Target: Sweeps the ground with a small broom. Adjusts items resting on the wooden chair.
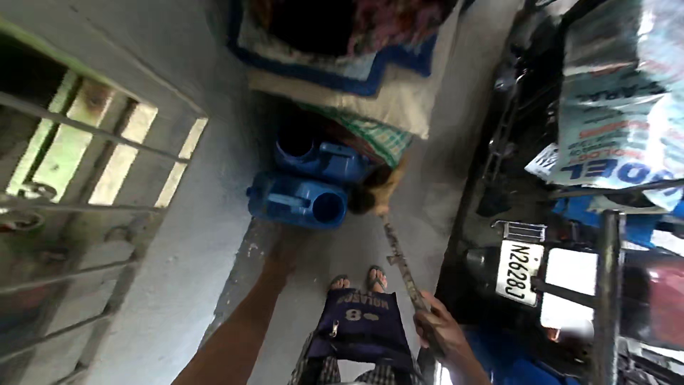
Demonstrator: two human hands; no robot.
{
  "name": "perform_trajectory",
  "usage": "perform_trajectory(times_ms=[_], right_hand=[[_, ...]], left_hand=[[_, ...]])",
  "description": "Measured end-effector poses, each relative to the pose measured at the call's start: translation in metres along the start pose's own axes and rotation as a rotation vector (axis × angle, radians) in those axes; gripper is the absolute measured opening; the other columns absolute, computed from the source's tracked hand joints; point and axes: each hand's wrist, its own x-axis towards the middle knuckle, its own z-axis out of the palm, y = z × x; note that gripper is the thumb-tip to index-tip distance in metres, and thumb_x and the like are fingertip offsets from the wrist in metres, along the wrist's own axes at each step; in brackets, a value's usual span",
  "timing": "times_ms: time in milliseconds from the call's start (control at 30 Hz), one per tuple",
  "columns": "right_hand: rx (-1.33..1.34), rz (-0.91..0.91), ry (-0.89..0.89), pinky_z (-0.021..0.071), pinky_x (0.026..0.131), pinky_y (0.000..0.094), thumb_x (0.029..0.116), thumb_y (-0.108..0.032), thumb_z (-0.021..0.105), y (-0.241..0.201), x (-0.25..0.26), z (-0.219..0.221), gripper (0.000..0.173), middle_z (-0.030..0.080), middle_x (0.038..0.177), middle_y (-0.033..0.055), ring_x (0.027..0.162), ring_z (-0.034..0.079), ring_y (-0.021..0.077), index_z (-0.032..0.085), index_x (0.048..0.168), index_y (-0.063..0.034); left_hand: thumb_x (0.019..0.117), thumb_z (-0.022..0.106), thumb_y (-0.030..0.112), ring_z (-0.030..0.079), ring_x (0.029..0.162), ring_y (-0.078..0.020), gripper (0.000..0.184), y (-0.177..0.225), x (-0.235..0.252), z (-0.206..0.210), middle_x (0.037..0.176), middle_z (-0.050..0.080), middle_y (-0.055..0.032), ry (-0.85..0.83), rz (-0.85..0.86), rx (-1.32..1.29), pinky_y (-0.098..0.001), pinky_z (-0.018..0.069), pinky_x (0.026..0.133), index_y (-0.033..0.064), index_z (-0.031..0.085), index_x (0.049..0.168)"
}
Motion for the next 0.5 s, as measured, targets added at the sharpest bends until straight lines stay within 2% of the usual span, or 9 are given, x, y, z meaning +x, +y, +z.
perform_trajectory(times_ms=[67, 167, 233, 300, 400, 500], right_hand=[[-0.06, 0.007, -0.007, 0.0494, 0.046, 0.0285, 0.0965, -0.007, 0.061, -0.022, 0.03, -0.012, 0.067, 0.064, 0.084, 0.0117, 0.057, 0.059, 0.0151, 0.034, 0.157, -0.0142], [-0.257, 0.05, 0.16, 0.0499, 0.05, 0.0322, 0.0952, -0.01, 0.066, -0.042, 0.065, -0.043, 0.069, 0.063, 0.087, 0.0131, 0.058, 0.057, 0.0168, 0.035, 0.157, -0.0137], [-0.237, 0.047, 0.297, 0.0501, 0.051, 0.0327, 0.0962, -0.01, 0.066, -0.051, 0.077, -0.06, 0.063, 0.062, 0.087, 0.0135, 0.058, 0.057, 0.017, 0.039, 0.153, -0.0107], [-0.208, 0.022, 0.379, 0.0501, 0.051, 0.0318, 0.1006, -0.011, 0.06, -0.058, 0.078, -0.057, 0.056, 0.059, 0.086, 0.0121, 0.057, 0.056, 0.0162, 0.038, 0.152, -0.0073], [-0.219, -0.04, 0.4, 0.0479, 0.046, 0.0343, 0.0989, -0.006, 0.055, -0.078, 0.064, -0.026, 0.062, 0.057, 0.085, 0.0141, 0.052, 0.054, 0.0179, 0.03, 0.155, -0.0093], [-0.205, -0.044, 0.29, 0.0497, 0.048, 0.0345, 0.1019, -0.008, 0.055, -0.106, 0.041, -0.008, 0.071, 0.058, 0.09, 0.0145, 0.055, 0.056, 0.018, 0.02, 0.163, -0.0176]], left_hand=[[0.1058, 0.056, 0.024, 0.056, 0.128, -0.036, 0.059, -0.006, -0.02, -0.015, 0.152, 0.047, -0.0186, 0.006, 0.011, 0.045, -0.057, 0.0514, 0.096, 0.0152, 0.032, 0.159], [0.1027, 0.06, 0.022, 0.055, 0.131, -0.0346, 0.057, 0.008, -0.039, -0.057, 0.154, 0.045, -0.0172, 0.013, 0.178, 0.259, -0.057, 0.0533, 0.096, 0.0125, 0.04, 0.155], [0.1035, 0.058, 0.022, 0.059, 0.128, -0.0344, 0.054, 0.04, -0.055, -0.079, 0.155, 0.046, -0.0177, 0.057, 0.352, 0.436, -0.0548, 0.0528, 0.099, 0.0115, 0.043, 0.154], [0.104, 0.057, 0.019, 0.06, 0.127, -0.0329, 0.05, 0.079, -0.076, -0.085, 0.154, 0.048, -0.0187, 0.135, 0.549, 0.505, -0.0505, 0.0508, 0.104, 0.0081, 0.046, 0.152], [0.101, 0.059, 0.018, 0.052, 0.137, -0.032, 0.05, 0.143, -0.101, -0.063, 0.154, 0.046, -0.0227, 0.165, 0.917, 0.535, -0.0463, 0.0484, 0.108, 0.0012, 0.049, 0.147], [0.0998, 0.061, 0.025, 0.042, 0.145, -0.0397, 0.051, 0.22, -0.119, -0.002, 0.156, 0.041, -0.0272, 0.175, 1.184, 0.68, -0.0541, 0.0407, 0.115, 0.002, 0.054, 0.144]])
